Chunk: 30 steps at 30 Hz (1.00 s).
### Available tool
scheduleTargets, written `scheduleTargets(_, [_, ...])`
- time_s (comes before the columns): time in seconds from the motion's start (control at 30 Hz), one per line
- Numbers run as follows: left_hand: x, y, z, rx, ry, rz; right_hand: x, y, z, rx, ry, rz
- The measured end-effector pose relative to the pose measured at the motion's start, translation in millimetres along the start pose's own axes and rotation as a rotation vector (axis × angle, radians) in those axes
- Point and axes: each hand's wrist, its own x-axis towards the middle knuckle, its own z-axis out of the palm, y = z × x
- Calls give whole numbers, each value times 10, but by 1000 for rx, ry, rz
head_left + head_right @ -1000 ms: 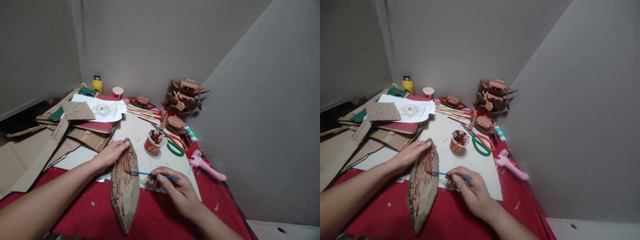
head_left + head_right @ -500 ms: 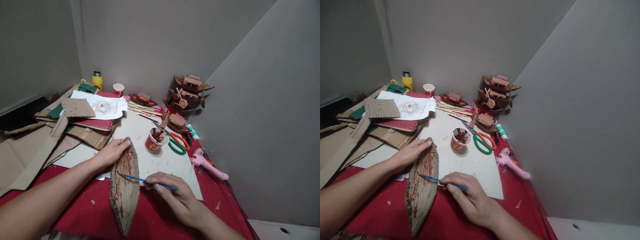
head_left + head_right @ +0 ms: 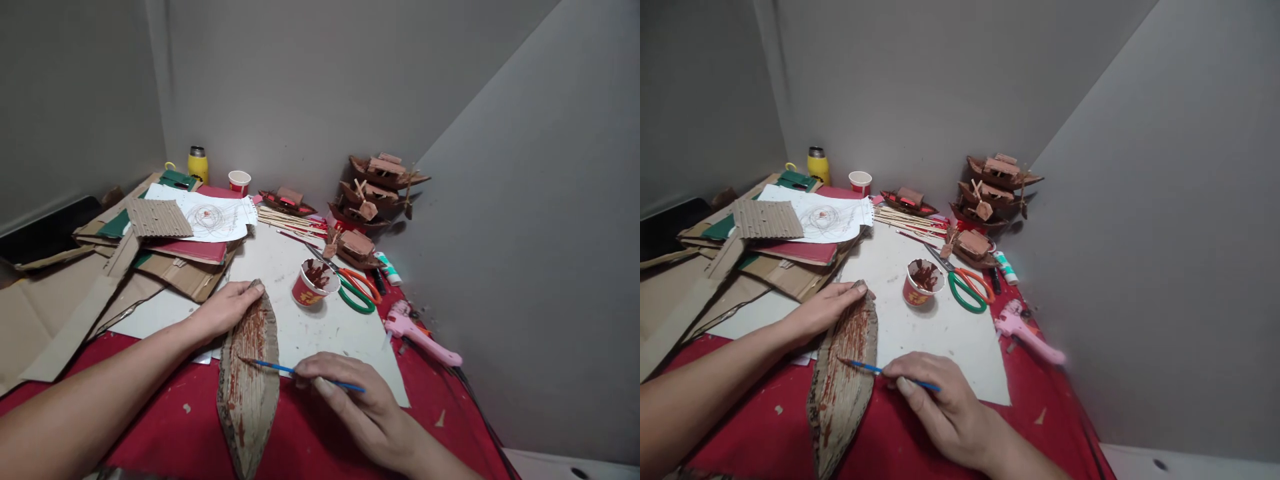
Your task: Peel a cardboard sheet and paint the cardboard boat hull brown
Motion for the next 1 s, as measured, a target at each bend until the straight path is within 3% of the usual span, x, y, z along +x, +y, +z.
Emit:
scheduleTargets(0.13, [15, -19, -8, 7, -16, 14, -16, 43, 10, -113, 68, 3])
scheduleTargets(0.33, [3, -10, -6, 28, -19, 8, -9, 2, -3, 19, -27, 25])
scheduleTargets(0.53, [-5, 13, -13, 59, -13, 15, -51, 63, -48, -141, 160, 61])
scheduleTargets(0.73, [5, 0, -12, 77, -25, 31, -73, 15, -62, -239, 108, -12])
scheduleTargets(1.0, [13, -2, -16, 105, -27, 53, -113, 96, -59, -279, 166, 13])
